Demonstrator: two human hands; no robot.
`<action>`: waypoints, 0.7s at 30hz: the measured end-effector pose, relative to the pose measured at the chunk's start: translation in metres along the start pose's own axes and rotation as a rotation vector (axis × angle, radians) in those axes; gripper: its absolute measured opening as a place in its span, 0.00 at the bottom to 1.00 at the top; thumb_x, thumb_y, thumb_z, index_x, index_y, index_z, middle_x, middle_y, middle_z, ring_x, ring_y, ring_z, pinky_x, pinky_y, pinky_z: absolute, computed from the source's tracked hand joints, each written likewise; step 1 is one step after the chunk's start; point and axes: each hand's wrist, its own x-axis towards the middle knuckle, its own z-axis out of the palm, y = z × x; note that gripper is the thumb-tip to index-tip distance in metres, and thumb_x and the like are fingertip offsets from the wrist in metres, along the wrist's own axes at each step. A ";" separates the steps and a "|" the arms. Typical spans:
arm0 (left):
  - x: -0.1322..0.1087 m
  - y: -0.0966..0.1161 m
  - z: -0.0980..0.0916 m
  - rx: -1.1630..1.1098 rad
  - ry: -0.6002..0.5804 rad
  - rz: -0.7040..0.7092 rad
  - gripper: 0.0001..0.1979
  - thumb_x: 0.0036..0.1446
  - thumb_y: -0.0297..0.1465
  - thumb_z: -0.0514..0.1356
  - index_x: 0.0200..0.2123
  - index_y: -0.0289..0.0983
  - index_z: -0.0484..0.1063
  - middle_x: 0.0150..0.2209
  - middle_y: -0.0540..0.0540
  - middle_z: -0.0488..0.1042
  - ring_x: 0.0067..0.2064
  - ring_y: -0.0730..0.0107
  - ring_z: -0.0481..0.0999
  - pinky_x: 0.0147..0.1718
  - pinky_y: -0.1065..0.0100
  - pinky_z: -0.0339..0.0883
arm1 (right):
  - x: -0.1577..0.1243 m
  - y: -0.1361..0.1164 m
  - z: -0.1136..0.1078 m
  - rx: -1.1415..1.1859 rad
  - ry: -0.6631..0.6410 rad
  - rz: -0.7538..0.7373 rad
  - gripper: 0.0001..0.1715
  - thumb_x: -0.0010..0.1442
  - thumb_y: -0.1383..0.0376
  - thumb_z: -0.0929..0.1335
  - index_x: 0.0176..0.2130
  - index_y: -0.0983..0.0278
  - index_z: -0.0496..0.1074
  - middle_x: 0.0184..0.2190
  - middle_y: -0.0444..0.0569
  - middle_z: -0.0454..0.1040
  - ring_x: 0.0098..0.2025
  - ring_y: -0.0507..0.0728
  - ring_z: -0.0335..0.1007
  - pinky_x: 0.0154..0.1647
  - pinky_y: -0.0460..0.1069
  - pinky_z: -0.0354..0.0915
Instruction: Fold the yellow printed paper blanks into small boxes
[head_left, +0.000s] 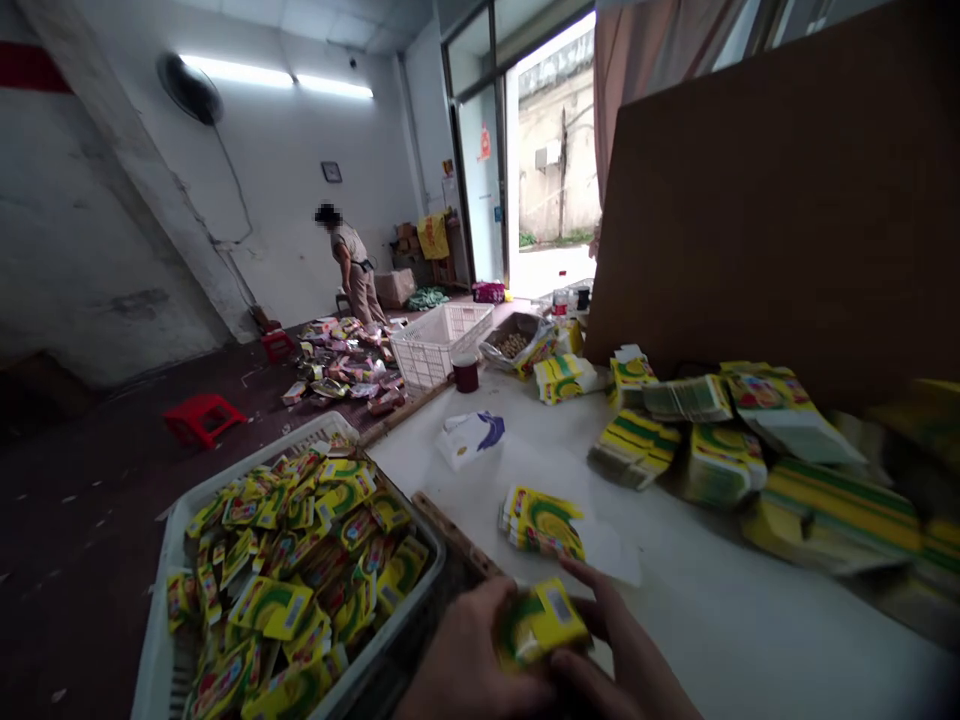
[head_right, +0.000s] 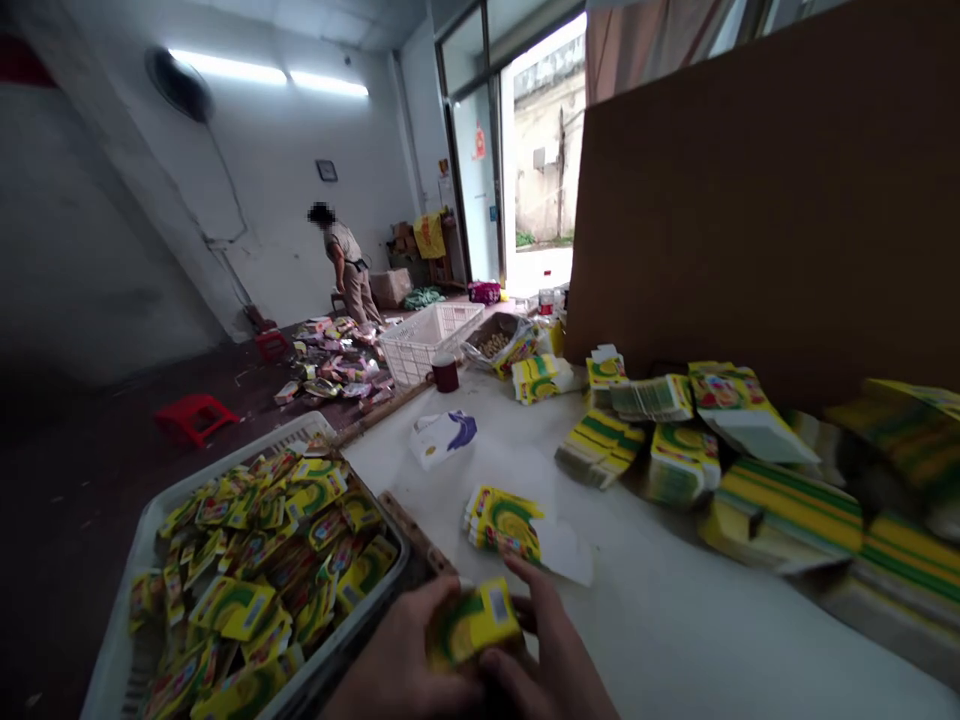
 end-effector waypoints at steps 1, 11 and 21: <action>0.002 0.001 -0.009 -0.116 0.073 -0.001 0.24 0.36 0.34 0.72 0.40 0.37 0.75 0.38 0.44 0.79 0.38 0.58 0.77 0.38 0.67 0.71 | -0.001 -0.003 -0.005 -0.062 0.003 0.005 0.34 0.56 0.59 0.66 0.59 0.65 0.58 0.51 0.59 0.74 0.50 0.60 0.74 0.49 0.54 0.71; 0.031 -0.026 -0.055 -0.435 0.877 0.144 0.36 0.42 0.41 0.72 0.50 0.39 0.58 0.62 0.33 0.58 0.65 0.52 0.57 0.62 0.51 0.51 | 0.043 0.017 -0.048 -0.615 0.288 0.127 0.12 0.61 0.63 0.62 0.43 0.65 0.70 0.41 0.52 0.77 0.42 0.56 0.74 0.44 0.50 0.68; 0.029 -0.051 -0.019 -0.532 0.642 -0.018 0.30 0.46 0.45 0.69 0.49 0.36 0.69 0.44 0.40 0.77 0.43 0.61 0.77 0.43 0.65 0.69 | 0.079 0.029 -0.010 -0.826 0.286 0.113 0.08 0.51 0.73 0.70 0.35 0.67 0.69 0.37 0.59 0.73 0.40 0.67 0.72 0.39 0.54 0.65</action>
